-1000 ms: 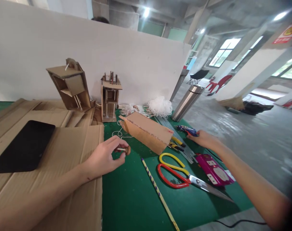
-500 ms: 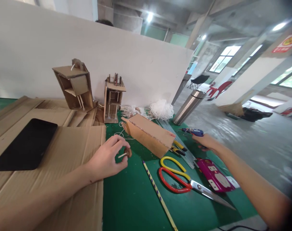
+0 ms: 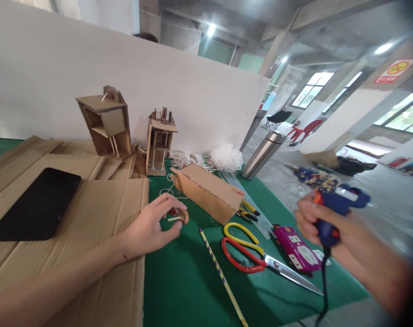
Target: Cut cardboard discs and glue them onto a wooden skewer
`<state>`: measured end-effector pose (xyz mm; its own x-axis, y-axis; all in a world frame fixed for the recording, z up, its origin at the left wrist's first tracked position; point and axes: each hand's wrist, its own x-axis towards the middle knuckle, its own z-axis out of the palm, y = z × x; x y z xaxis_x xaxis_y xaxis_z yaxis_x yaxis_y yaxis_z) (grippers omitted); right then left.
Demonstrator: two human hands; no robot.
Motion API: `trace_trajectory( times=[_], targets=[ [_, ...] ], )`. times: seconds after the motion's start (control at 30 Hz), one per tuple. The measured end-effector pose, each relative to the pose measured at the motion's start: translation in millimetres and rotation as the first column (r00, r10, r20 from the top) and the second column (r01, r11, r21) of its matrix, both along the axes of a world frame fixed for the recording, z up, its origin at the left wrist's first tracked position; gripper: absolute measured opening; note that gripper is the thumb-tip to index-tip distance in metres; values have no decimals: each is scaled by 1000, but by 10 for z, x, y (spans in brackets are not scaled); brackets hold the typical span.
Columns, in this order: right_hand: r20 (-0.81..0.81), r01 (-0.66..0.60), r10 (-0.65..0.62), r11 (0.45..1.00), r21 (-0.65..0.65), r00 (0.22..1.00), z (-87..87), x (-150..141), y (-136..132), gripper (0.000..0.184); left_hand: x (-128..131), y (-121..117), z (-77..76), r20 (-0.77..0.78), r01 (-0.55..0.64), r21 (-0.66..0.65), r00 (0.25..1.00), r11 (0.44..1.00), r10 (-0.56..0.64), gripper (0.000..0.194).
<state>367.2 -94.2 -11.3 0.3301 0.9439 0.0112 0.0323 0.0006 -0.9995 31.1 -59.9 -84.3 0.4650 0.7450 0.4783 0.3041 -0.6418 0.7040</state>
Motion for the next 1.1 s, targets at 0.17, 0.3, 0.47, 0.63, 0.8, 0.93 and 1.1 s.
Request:
trace_trajectory(
  times=[0.17,0.3,0.47,0.63,0.8,0.93,1.1],
  targets=[
    [-225,-191,163,976,-109,961,-277,-605,-377,36,128,-127,26,250,124,-309,967,943,-46,23],
    [-397,-253,195,962,-100,897,-486,-1026,-360,26,182,-188,7,287,151,-423,958,894,-27,22],
    [-497,-194,131,978,-77,858,-578,-1346,-192,32,171,-173,-7,285,149,-459,958,876,-13,23],
    [-561,-223,169,974,-28,810,-628,-1472,-91,29,162,-155,-76,308,142,-446,951,884,3,18],
    [-521,-231,205,973,15,828,-672,-1465,-66,26,168,-122,-97,387,175,-480,922,860,28,18],
    [-403,-292,279,956,30,872,-685,-1323,-111,27,166,-59,-74,508,236,-522,858,819,76,24],
    [-199,-458,443,889,-30,874,-702,-1082,-215,30,140,3,-71,573,291,-623,802,726,171,32]
  ],
)
